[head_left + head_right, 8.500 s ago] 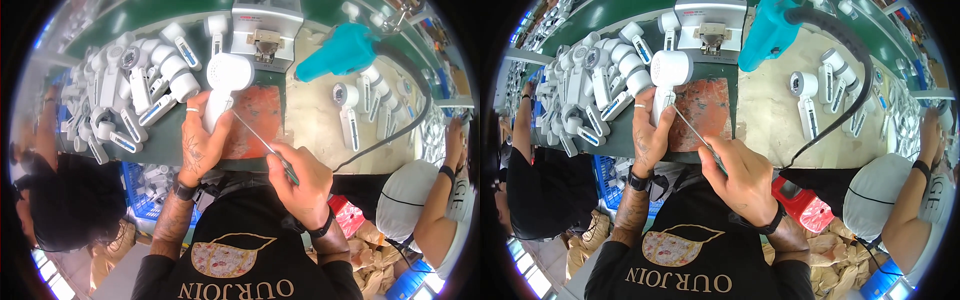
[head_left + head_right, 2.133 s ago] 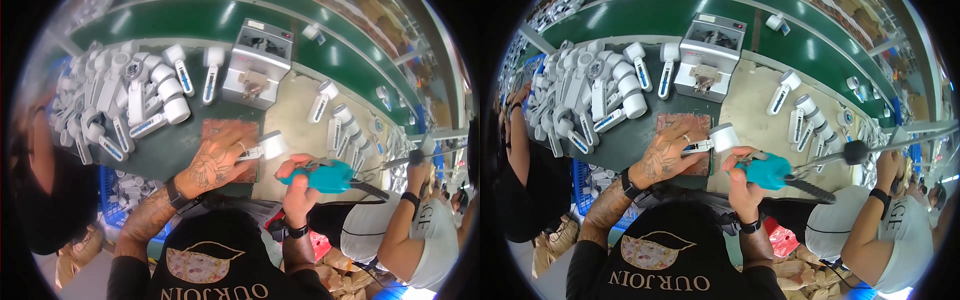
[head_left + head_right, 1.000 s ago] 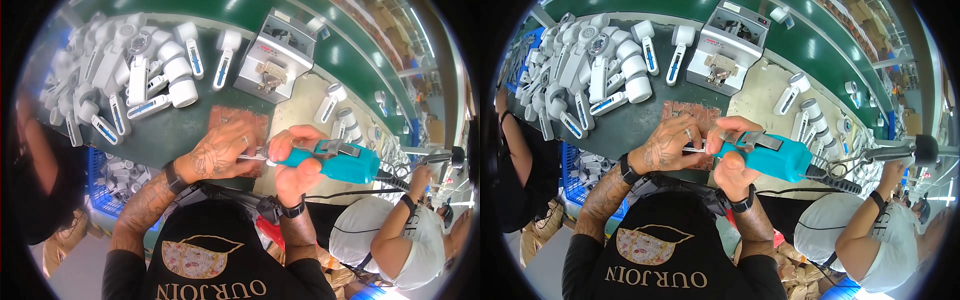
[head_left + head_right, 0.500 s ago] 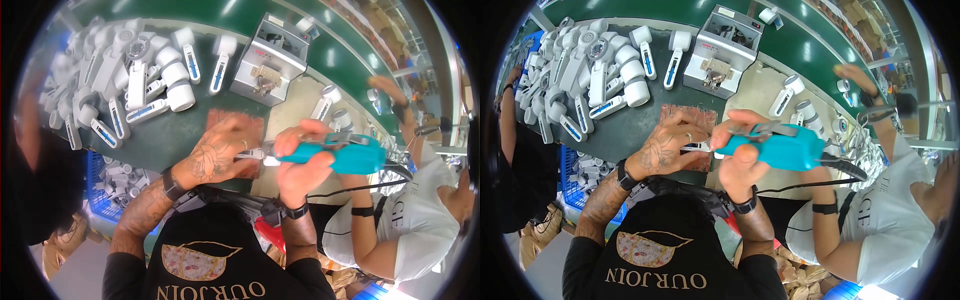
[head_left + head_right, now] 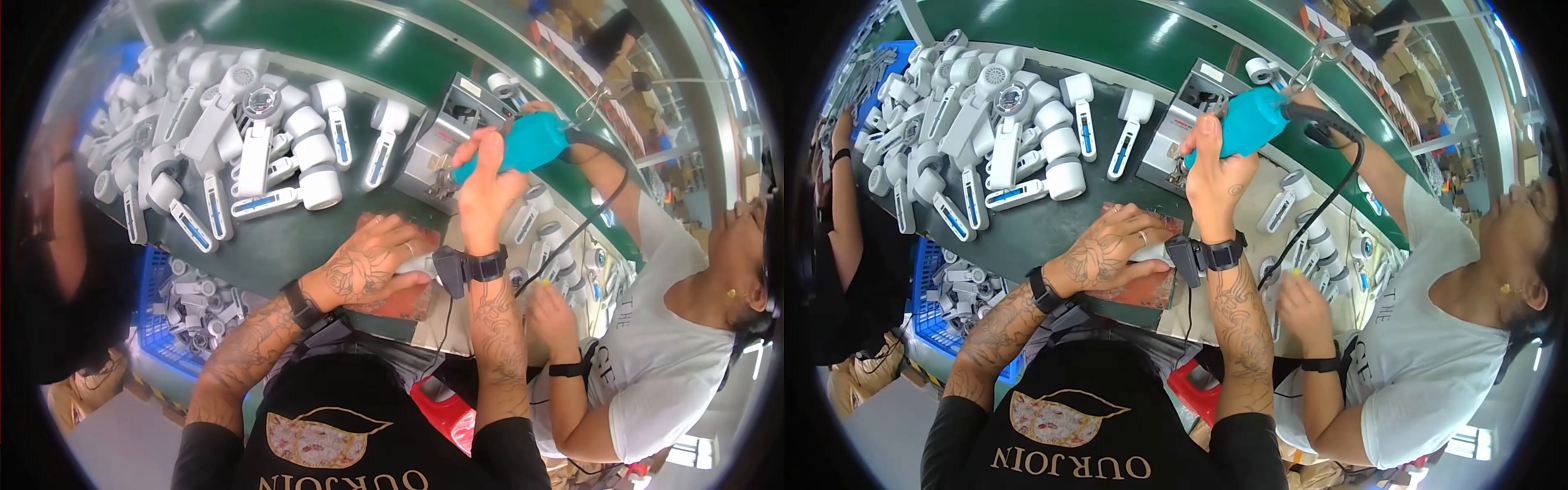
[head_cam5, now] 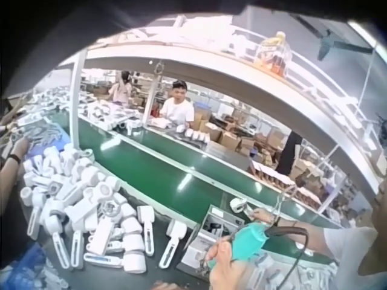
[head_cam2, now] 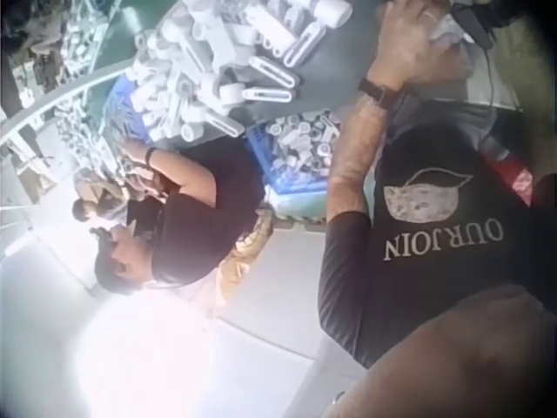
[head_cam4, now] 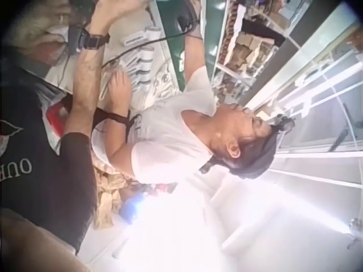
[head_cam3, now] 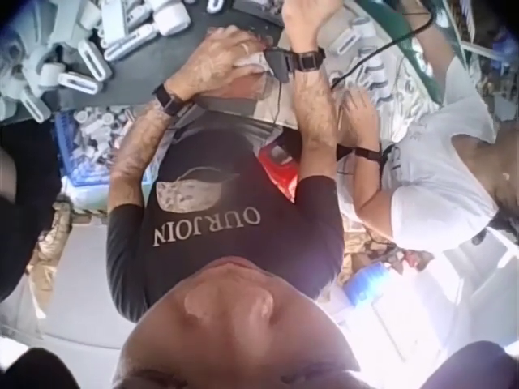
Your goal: Assembling the outer casing and internal parts of handheld electronic appliances using an electric screwdriver.
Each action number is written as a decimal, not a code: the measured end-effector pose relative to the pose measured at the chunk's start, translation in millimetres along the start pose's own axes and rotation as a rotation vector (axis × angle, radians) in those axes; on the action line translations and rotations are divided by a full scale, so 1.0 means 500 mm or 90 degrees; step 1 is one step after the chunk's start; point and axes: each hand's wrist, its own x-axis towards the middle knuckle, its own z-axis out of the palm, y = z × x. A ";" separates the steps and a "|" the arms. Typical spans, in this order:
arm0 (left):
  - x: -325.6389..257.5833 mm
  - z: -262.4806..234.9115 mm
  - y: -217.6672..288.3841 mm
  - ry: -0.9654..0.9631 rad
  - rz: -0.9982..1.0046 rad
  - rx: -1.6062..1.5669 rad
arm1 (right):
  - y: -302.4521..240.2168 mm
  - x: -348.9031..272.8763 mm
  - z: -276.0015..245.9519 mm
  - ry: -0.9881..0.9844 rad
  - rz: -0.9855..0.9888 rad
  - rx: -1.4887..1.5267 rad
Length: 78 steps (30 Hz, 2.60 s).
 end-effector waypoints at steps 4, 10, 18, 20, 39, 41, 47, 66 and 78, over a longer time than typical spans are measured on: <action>0.004 0.001 0.002 -0.018 -0.020 -0.015 | 0.010 -0.013 -0.005 0.033 0.060 0.056; -0.002 -0.005 -0.001 -0.003 -0.016 -0.015 | -0.068 -0.082 -0.033 -0.009 0.111 0.045; 0.000 0.004 0.000 -0.004 -0.031 -0.018 | -0.097 -0.149 -0.091 -0.030 0.139 0.056; -0.004 0.005 -0.001 -0.006 -0.036 -0.010 | -0.094 -0.154 -0.088 -0.052 0.141 0.055; 0.002 -0.003 0.007 -0.032 -0.028 0.002 | -0.076 -0.132 -0.080 -0.054 0.140 0.060; 0.001 -0.005 0.005 -0.026 -0.031 0.010 | -0.078 -0.102 -0.066 -0.053 0.124 0.023; -0.004 -0.006 0.007 -0.025 -0.020 0.017 | -0.016 -0.003 -0.003 0.000 -0.009 0.015; 0.001 0.000 -0.002 -0.052 -0.023 -0.017 | -0.126 -0.196 -0.122 -0.047 0.131 0.102; 0.013 -0.016 0.014 -0.009 0.007 0.082 | -0.146 -0.272 -0.164 -0.001 0.166 0.019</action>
